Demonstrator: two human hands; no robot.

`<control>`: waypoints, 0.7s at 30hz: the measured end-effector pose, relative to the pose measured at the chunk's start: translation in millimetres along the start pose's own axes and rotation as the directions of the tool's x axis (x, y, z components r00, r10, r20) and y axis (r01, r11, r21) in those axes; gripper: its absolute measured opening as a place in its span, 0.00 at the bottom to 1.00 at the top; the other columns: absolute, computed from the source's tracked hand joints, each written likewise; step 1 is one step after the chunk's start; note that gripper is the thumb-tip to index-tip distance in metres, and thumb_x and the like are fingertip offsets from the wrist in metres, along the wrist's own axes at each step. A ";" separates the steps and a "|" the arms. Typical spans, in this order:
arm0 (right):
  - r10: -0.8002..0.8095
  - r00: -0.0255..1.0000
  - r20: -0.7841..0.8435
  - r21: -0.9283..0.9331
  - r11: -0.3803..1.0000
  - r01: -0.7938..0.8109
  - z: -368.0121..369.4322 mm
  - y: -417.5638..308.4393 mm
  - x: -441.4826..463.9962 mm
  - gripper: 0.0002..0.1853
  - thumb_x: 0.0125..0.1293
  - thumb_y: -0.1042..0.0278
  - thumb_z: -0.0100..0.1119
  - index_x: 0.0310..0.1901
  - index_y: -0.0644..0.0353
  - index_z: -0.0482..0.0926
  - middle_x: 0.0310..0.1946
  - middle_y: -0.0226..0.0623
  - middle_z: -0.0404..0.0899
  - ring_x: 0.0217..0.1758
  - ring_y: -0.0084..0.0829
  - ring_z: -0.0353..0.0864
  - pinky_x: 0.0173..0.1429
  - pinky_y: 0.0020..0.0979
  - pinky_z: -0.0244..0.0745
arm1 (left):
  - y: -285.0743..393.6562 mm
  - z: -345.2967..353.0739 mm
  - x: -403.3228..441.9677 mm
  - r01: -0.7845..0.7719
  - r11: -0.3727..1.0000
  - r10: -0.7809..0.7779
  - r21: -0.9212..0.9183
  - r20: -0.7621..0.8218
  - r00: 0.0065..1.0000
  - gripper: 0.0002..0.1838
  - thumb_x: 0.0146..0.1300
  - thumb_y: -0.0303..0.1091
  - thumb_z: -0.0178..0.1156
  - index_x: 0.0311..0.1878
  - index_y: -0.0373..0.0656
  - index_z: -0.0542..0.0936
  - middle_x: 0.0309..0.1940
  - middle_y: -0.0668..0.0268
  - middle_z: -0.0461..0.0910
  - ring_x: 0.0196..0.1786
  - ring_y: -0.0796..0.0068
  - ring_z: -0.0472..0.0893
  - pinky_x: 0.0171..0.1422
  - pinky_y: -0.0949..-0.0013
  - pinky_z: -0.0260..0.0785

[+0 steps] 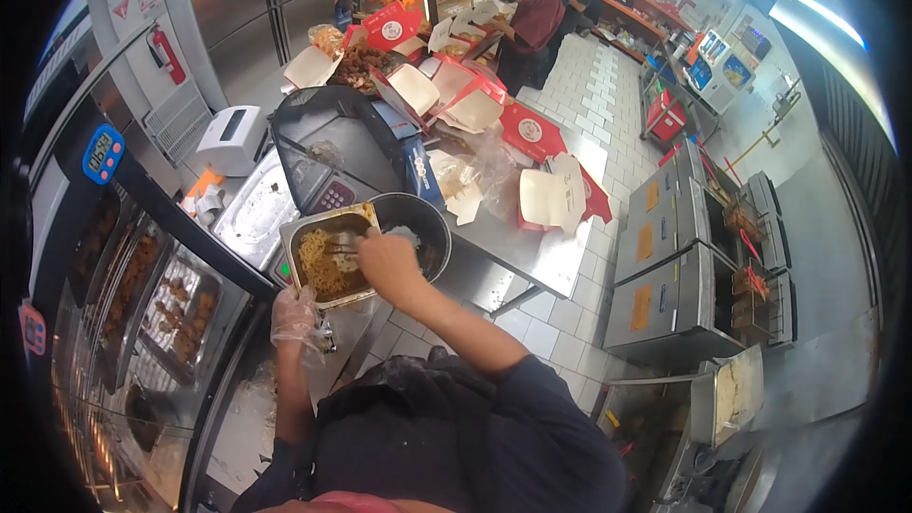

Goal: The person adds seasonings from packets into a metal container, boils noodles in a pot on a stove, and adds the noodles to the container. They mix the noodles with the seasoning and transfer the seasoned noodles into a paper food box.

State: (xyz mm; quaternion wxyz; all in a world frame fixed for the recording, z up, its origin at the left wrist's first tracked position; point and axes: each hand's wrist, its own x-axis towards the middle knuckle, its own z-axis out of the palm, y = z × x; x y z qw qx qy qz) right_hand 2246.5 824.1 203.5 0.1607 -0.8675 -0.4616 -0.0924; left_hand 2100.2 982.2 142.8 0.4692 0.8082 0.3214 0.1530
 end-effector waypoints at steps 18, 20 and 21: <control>0.074 0.997 -0.008 -0.121 0.990 -0.075 13.2 3.1 -0.3 0.11 0.67 0.59 0.53 0.38 0.54 0.82 0.29 0.43 0.79 0.31 0.45 0.82 0.35 0.42 0.77 | 6.7 8.9 21.2 -0.326 0.893 0.324 0.309 0.060 0.944 0.12 0.60 0.40 0.53 0.28 0.41 0.77 0.27 0.50 0.77 0.33 0.46 0.77 0.37 0.51 0.68; 0.192 0.981 0.021 -0.079 0.979 -0.190 -15.0 9.0 -3.1 0.12 0.67 0.57 0.53 0.39 0.53 0.83 0.29 0.44 0.80 0.30 0.45 0.82 0.35 0.43 0.77 | 15.7 -2.8 20.2 -0.071 0.965 0.081 0.254 -0.027 0.996 0.13 0.59 0.41 0.53 0.29 0.42 0.77 0.27 0.50 0.77 0.33 0.46 0.77 0.38 0.51 0.69; 0.245 0.967 0.063 -0.102 0.966 -0.238 -24.8 7.1 -9.5 0.12 0.66 0.59 0.54 0.35 0.58 0.82 0.29 0.44 0.80 0.30 0.42 0.84 0.32 0.39 0.78 | 12.4 -5.7 24.2 -0.093 0.968 0.090 0.235 0.022 0.996 0.13 0.59 0.41 0.52 0.29 0.41 0.77 0.28 0.49 0.77 0.33 0.46 0.78 0.38 0.50 0.69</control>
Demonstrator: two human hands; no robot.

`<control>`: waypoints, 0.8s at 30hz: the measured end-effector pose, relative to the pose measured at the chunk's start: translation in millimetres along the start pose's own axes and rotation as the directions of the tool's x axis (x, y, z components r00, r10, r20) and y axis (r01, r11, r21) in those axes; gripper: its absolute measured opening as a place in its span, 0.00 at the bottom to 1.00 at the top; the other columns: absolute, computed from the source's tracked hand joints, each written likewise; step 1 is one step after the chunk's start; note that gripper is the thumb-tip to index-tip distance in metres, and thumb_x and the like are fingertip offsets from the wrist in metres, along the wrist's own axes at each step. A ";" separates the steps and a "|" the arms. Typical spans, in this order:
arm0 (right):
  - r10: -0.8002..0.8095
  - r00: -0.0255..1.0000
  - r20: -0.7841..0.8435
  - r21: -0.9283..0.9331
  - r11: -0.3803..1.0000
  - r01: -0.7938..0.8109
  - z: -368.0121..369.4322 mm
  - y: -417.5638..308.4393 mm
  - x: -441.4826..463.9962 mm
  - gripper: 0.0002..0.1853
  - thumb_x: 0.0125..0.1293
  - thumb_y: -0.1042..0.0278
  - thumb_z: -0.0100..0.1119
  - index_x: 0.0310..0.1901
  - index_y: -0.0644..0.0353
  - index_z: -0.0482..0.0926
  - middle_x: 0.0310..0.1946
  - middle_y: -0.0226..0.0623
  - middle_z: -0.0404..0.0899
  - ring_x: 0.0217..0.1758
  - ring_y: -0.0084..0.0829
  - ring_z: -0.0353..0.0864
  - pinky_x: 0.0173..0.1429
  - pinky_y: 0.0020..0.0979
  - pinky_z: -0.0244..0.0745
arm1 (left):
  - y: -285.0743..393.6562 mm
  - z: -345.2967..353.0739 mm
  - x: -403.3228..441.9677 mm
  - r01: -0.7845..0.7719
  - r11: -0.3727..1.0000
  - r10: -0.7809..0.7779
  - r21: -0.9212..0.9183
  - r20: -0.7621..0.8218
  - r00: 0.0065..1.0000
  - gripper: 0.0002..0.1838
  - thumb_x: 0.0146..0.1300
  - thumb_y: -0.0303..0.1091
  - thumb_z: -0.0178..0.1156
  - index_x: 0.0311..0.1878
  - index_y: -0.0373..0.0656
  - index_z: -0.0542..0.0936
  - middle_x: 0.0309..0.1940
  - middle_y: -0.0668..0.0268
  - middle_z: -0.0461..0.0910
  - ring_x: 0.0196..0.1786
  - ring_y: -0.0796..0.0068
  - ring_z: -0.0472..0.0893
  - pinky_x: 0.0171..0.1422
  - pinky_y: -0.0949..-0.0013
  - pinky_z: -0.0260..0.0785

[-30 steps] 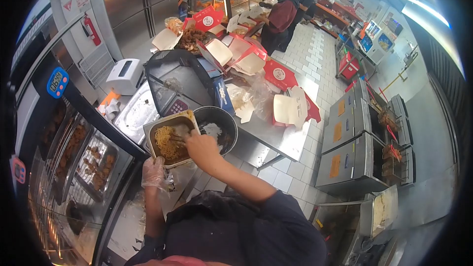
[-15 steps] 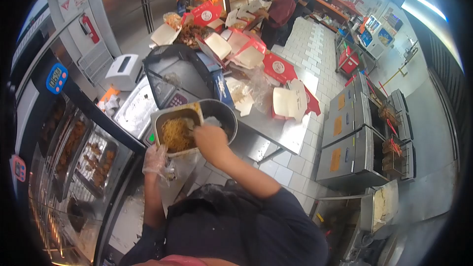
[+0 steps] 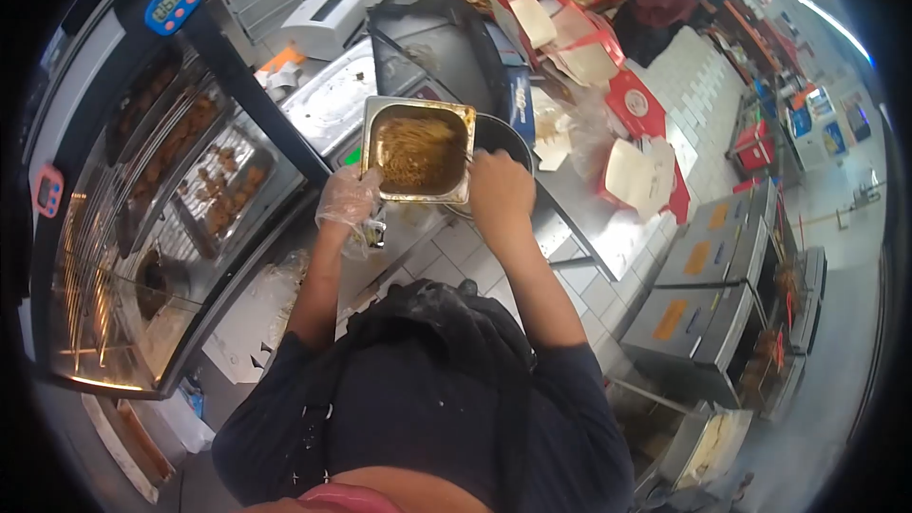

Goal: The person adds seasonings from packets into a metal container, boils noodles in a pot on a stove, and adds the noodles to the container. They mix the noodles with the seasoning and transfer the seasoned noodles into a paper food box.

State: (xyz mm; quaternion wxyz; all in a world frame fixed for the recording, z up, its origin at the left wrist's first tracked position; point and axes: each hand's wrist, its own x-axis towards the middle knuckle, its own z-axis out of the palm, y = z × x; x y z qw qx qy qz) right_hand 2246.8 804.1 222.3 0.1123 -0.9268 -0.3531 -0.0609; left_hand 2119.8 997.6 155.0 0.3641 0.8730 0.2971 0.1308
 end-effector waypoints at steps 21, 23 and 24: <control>-0.148 0.988 0.044 -0.177 0.972 0.154 -53.0 -4.2 -29.5 0.12 0.60 0.57 0.62 0.36 0.59 0.80 0.31 0.41 0.78 0.32 0.41 0.83 0.33 0.38 0.76 | 5.6 -1.1 -6.8 0.252 0.935 -0.252 -0.249 0.032 0.967 0.20 0.60 0.47 0.50 0.41 0.40 0.81 0.33 0.44 0.80 0.38 0.45 0.80 0.47 0.52 0.70; -0.238 0.967 0.095 -0.090 0.965 0.246 -9.8 1.8 -4.0 0.12 0.62 0.57 0.61 0.32 0.58 0.80 0.28 0.44 0.80 0.33 0.42 0.83 0.35 0.39 0.77 | 21.9 -4.9 -12.6 0.217 0.960 -0.216 -0.176 0.027 0.976 0.20 0.60 0.47 0.50 0.41 0.40 0.81 0.33 0.44 0.80 0.38 0.45 0.80 0.46 0.52 0.70; -0.240 0.966 0.095 -0.087 0.965 0.248 1.6 5.1 4.8 0.12 0.62 0.57 0.61 0.32 0.58 0.80 0.28 0.44 0.80 0.33 0.42 0.83 0.35 0.39 0.77 | 29.1 -5.9 -13.8 0.176 0.979 -0.175 -0.103 0.017 0.984 0.20 0.60 0.47 0.50 0.41 0.40 0.81 0.33 0.45 0.80 0.38 0.44 0.79 0.46 0.51 0.70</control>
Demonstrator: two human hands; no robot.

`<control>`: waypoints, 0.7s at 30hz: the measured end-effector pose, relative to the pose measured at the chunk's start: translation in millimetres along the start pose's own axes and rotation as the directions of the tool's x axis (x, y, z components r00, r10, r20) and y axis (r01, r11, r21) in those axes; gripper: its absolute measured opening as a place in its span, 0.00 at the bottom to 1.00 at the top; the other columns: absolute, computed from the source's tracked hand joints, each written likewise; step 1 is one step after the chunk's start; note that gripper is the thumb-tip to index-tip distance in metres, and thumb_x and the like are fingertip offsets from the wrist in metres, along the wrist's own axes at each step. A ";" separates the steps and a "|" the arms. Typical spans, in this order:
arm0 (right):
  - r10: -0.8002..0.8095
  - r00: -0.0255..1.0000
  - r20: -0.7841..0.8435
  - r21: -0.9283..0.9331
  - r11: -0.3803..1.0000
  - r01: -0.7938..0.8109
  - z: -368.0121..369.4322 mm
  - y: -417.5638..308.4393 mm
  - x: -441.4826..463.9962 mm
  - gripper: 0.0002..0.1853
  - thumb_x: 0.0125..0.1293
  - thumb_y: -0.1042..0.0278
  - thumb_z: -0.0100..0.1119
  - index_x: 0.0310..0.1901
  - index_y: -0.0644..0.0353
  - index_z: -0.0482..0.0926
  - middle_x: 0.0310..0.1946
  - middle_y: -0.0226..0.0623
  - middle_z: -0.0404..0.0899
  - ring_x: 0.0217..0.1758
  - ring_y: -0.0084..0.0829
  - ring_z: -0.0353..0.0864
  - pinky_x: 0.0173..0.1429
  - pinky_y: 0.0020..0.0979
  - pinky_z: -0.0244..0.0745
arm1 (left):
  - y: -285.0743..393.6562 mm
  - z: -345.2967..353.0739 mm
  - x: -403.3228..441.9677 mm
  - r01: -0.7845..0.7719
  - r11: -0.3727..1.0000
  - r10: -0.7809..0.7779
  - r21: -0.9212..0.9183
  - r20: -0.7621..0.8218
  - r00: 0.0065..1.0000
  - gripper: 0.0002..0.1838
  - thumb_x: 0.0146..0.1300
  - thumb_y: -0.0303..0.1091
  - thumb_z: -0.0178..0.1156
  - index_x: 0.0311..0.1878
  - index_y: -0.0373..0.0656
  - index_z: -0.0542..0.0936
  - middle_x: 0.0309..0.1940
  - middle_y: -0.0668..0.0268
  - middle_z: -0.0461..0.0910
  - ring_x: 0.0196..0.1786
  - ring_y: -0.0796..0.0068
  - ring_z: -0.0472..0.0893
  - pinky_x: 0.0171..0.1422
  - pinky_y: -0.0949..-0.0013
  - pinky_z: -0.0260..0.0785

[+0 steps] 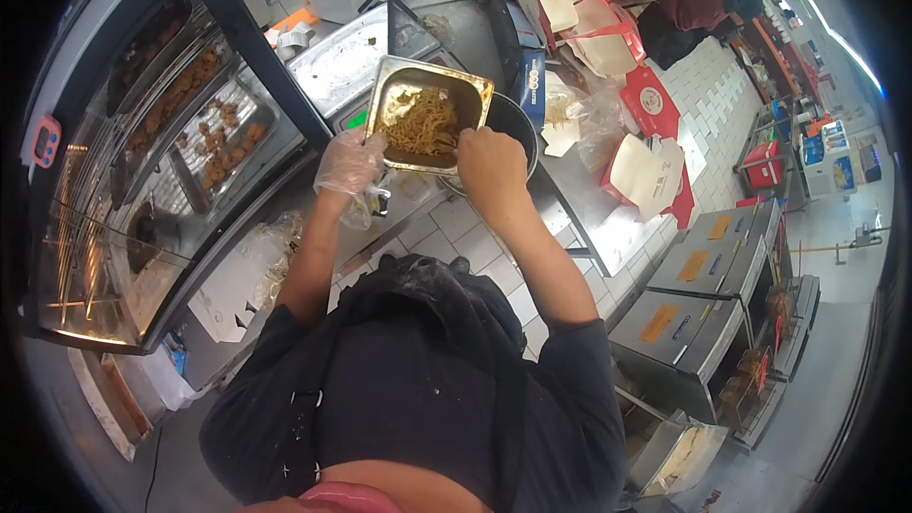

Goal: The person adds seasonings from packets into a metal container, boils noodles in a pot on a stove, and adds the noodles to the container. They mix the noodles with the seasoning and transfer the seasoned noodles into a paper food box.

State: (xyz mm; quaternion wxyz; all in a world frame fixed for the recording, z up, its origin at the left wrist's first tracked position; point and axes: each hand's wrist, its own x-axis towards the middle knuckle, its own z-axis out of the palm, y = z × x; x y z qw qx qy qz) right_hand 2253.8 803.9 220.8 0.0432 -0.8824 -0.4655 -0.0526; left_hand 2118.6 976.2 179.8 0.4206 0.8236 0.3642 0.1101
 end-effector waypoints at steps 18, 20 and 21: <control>-0.118 0.990 -0.071 0.072 0.990 0.123 -11.2 12.1 6.2 0.15 0.58 0.57 0.66 0.42 0.56 0.80 0.34 0.40 0.80 0.36 0.44 0.83 0.38 0.40 0.77 | -32.1 11.7 18.4 0.127 0.936 -0.153 -0.328 -0.056 0.987 0.18 0.63 0.44 0.54 0.39 0.36 0.82 0.20 0.61 0.78 0.25 0.72 0.76 0.33 0.64 0.67; -0.123 0.981 -0.148 0.218 0.964 0.154 -4.4 10.1 14.7 0.22 0.55 0.58 0.68 0.50 0.56 0.77 0.38 0.43 0.79 0.36 0.47 0.82 0.39 0.40 0.77 | -39.4 20.0 24.5 0.085 0.951 -0.107 -0.296 -0.059 0.993 0.18 0.63 0.44 0.55 0.40 0.37 0.82 0.20 0.63 0.77 0.25 0.73 0.75 0.33 0.65 0.66; -0.099 0.979 -0.177 0.316 0.937 0.151 -15.5 10.7 10.6 0.31 0.54 0.58 0.70 0.59 0.55 0.72 0.47 0.44 0.77 0.39 0.43 0.82 0.40 0.38 0.78 | -41.9 21.6 27.5 0.056 0.961 -0.081 -0.271 -0.079 0.994 0.18 0.63 0.44 0.55 0.40 0.38 0.82 0.20 0.65 0.76 0.25 0.75 0.73 0.32 0.66 0.65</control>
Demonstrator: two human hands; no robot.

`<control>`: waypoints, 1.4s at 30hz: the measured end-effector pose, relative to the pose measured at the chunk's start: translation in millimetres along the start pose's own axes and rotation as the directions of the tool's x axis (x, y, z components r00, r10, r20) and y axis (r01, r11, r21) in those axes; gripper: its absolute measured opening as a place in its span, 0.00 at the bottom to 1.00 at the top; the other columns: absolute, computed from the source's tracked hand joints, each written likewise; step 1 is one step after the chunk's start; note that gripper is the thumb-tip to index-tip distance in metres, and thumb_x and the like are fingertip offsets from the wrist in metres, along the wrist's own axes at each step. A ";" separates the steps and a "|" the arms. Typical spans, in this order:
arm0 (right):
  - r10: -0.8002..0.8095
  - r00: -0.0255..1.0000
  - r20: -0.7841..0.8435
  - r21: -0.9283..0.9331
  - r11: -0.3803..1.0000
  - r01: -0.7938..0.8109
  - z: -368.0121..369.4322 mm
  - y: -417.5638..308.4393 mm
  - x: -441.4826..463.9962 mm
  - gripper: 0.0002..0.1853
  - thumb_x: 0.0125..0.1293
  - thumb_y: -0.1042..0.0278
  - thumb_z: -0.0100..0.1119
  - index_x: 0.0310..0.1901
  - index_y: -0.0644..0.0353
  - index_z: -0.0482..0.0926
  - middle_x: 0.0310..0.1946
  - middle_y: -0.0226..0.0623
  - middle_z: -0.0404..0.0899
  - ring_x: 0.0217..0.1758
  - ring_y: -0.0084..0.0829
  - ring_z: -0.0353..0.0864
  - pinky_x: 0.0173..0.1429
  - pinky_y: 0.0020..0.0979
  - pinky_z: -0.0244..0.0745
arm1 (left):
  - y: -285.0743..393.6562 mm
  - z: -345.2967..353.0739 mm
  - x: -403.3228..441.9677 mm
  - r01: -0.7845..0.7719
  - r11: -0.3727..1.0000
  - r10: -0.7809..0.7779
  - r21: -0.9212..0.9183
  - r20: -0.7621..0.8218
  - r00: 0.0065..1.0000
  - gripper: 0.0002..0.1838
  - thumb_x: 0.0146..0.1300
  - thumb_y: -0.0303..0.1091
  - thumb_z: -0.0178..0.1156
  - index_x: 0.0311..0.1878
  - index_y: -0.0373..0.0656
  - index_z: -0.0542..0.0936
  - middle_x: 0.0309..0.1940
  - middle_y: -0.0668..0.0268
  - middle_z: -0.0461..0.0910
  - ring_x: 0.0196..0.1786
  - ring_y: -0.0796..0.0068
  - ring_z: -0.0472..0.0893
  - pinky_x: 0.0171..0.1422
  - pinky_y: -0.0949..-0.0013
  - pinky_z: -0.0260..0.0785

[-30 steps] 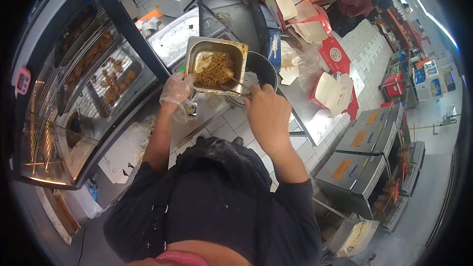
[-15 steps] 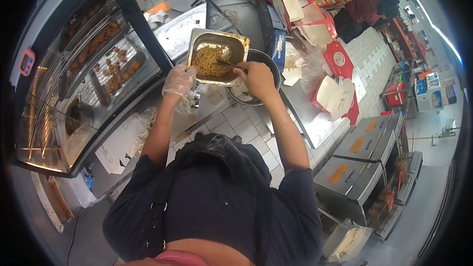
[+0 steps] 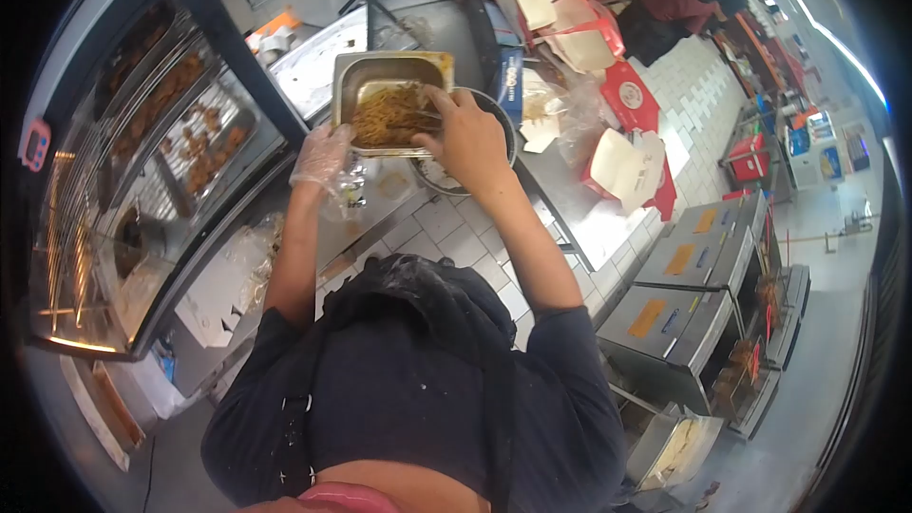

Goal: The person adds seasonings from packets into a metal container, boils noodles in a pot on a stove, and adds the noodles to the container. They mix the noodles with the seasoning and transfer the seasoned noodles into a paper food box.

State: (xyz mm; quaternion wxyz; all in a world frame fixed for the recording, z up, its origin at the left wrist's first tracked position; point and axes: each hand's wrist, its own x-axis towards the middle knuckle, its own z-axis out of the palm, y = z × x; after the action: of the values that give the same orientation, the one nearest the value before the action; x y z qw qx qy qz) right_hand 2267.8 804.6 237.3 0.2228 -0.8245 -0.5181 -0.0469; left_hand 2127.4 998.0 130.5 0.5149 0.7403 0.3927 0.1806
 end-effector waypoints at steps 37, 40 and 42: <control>0.101 0.995 0.003 -0.248 0.964 -0.098 -6.4 3.3 -71.3 0.18 0.68 0.47 0.52 0.34 0.56 0.74 0.20 0.36 0.78 0.22 0.38 0.81 0.23 0.36 0.74 | -6.3 -2.0 -46.6 -0.042 0.999 0.041 -0.017 -0.019 0.999 0.15 0.64 0.39 0.54 0.41 0.35 0.81 0.23 0.56 0.78 0.26 0.63 0.75 0.36 0.60 0.67; 0.220 0.971 0.089 -0.288 0.939 -0.186 -29.2 -17.0 -74.4 0.19 0.68 0.47 0.52 0.35 0.57 0.74 0.20 0.36 0.78 0.23 0.38 0.82 0.24 0.37 0.75 | -7.2 -5.1 -40.9 -0.023 0.994 0.022 -0.108 -0.017 1.000 0.15 0.64 0.39 0.55 0.41 0.35 0.80 0.23 0.57 0.77 0.26 0.66 0.74 0.35 0.61 0.66; 0.112 0.991 0.075 -0.249 0.964 -0.090 0.9 -12.2 -71.2 0.19 0.67 0.48 0.53 0.36 0.58 0.74 0.22 0.37 0.80 0.24 0.38 0.83 0.26 0.38 0.76 | 2.8 -1.1 -43.0 -0.083 0.996 0.084 -0.032 0.045 0.995 0.16 0.64 0.39 0.55 0.42 0.35 0.80 0.22 0.58 0.76 0.26 0.68 0.73 0.35 0.62 0.66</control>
State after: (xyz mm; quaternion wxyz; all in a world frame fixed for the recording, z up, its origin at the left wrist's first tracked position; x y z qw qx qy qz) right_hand 2224.3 750.1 218.5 0.0983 -0.8724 -0.4747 -0.0627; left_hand 2100.8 965.2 139.4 0.5270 0.7521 0.3466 0.1908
